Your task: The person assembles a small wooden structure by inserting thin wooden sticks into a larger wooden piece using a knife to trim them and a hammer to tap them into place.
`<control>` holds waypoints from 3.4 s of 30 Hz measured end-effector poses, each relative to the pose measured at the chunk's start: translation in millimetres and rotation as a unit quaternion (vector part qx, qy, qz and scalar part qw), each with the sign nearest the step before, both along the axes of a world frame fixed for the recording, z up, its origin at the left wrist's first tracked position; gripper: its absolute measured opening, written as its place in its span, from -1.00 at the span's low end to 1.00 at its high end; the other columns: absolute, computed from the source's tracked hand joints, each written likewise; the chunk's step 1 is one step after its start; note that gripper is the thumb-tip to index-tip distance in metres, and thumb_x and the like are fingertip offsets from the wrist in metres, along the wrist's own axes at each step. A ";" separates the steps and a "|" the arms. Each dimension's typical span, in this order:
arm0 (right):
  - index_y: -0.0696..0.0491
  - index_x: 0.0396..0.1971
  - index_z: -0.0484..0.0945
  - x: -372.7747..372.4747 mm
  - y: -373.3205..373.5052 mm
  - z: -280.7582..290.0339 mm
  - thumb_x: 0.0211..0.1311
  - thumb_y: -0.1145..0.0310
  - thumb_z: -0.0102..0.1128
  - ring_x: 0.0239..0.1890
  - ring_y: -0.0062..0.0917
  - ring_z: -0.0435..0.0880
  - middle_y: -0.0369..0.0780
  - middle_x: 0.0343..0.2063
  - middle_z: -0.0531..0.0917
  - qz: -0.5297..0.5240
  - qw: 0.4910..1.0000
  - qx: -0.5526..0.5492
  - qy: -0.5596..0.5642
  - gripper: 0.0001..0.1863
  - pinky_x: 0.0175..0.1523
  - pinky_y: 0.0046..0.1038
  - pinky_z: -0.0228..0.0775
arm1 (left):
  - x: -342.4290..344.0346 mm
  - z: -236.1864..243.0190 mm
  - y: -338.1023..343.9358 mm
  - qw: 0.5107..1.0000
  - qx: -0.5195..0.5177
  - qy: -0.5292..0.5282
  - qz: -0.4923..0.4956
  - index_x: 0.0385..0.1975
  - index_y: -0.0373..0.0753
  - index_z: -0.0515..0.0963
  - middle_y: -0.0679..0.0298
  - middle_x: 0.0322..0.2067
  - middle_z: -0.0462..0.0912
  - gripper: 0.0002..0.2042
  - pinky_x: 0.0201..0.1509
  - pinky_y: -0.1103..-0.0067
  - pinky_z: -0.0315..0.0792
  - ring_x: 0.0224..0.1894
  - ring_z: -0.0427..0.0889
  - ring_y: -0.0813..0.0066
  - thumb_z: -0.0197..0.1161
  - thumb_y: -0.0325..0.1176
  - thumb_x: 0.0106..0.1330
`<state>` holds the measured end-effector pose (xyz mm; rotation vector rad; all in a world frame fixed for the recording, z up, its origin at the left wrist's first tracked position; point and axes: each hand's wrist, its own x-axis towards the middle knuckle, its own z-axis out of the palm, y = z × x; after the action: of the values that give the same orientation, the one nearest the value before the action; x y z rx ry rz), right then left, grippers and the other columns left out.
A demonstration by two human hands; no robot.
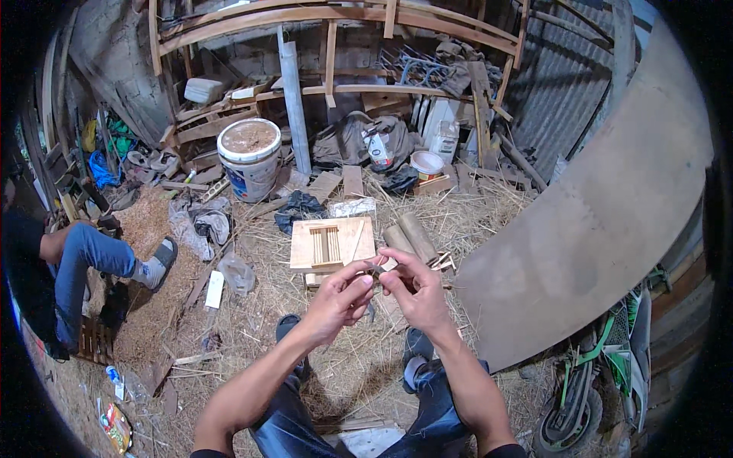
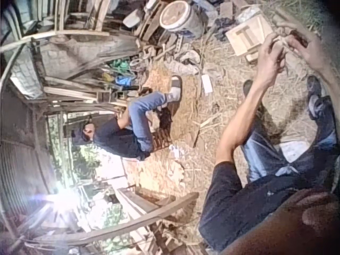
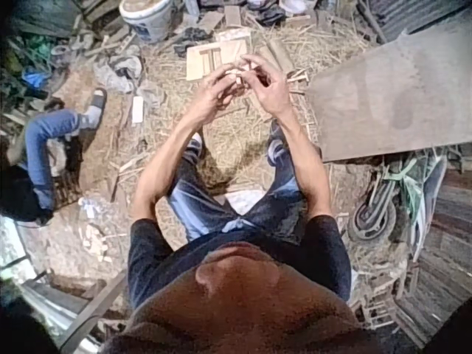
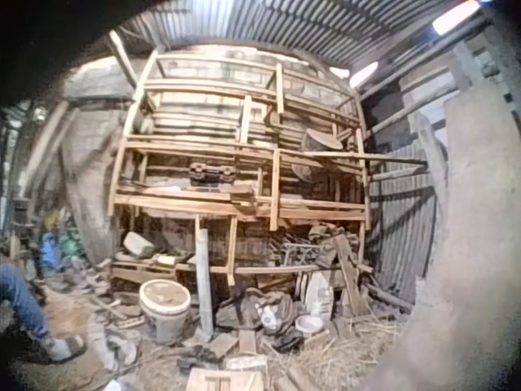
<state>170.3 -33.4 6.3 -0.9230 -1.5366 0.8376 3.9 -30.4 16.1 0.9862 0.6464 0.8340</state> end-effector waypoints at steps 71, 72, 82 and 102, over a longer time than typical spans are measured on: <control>0.13 0.08 0.37 -5.4 9.1 -10.5 0.22 0.42 0.04 -0.42 -0.73 0.49 -0.11 -0.35 0.64 -0.081 0.990 0.097 -0.054 -0.59 -0.31 -0.62 0.35 | 10.1 -8.1 3.8 0.998 0.030 -0.056 -0.016 0.28 -0.06 0.07 0.52 -0.68 0.06 -0.56 -0.71 0.75 -0.09 -0.73 -0.01 0.75 -0.15 -0.29 0.40; 0.14 0.08 0.37 -5.9 10.8 -9.5 0.21 0.42 0.06 -0.45 -0.75 0.45 -0.14 -0.37 0.63 -0.080 0.990 0.101 -0.056 -0.58 -0.34 -0.63 0.34 | 10.0 -9.4 3.4 0.998 0.030 -0.055 -0.017 0.28 -0.06 0.07 0.52 -0.68 0.06 -0.56 -0.71 0.75 -0.10 -0.73 -0.01 0.75 -0.14 -0.29 0.40; 0.21 -0.05 0.46 -6.2 11.3 -7.4 0.23 0.39 0.05 -0.16 -0.55 0.60 -0.07 -0.24 0.63 -0.063 0.994 0.089 -0.009 -0.68 -0.11 -0.52 0.40 | 8.0 -10.2 3.4 0.998 -0.001 -0.054 -0.025 0.28 -0.11 0.07 0.52 -0.66 0.07 -0.53 -0.68 0.76 -0.09 -0.71 0.00 0.77 -0.08 -0.28 0.39; 0.20 0.05 0.39 0.8 4.8 -5.1 0.24 0.36 0.04 -0.04 -0.51 0.53 -0.10 -0.07 0.55 -0.040 0.998 0.053 -0.017 -0.60 0.03 -0.52 0.33 | 7.5 -3.5 -1.2 0.993 -0.028 -0.094 -0.058 0.30 -0.09 0.00 0.49 -0.65 0.05 -0.52 -0.69 0.74 -0.06 -0.71 -0.01 0.74 -0.14 -0.29 0.40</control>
<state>171.1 -28.7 1.2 -0.9193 -1.5483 0.6813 11.3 -31.6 12.6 0.8732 0.4441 0.7908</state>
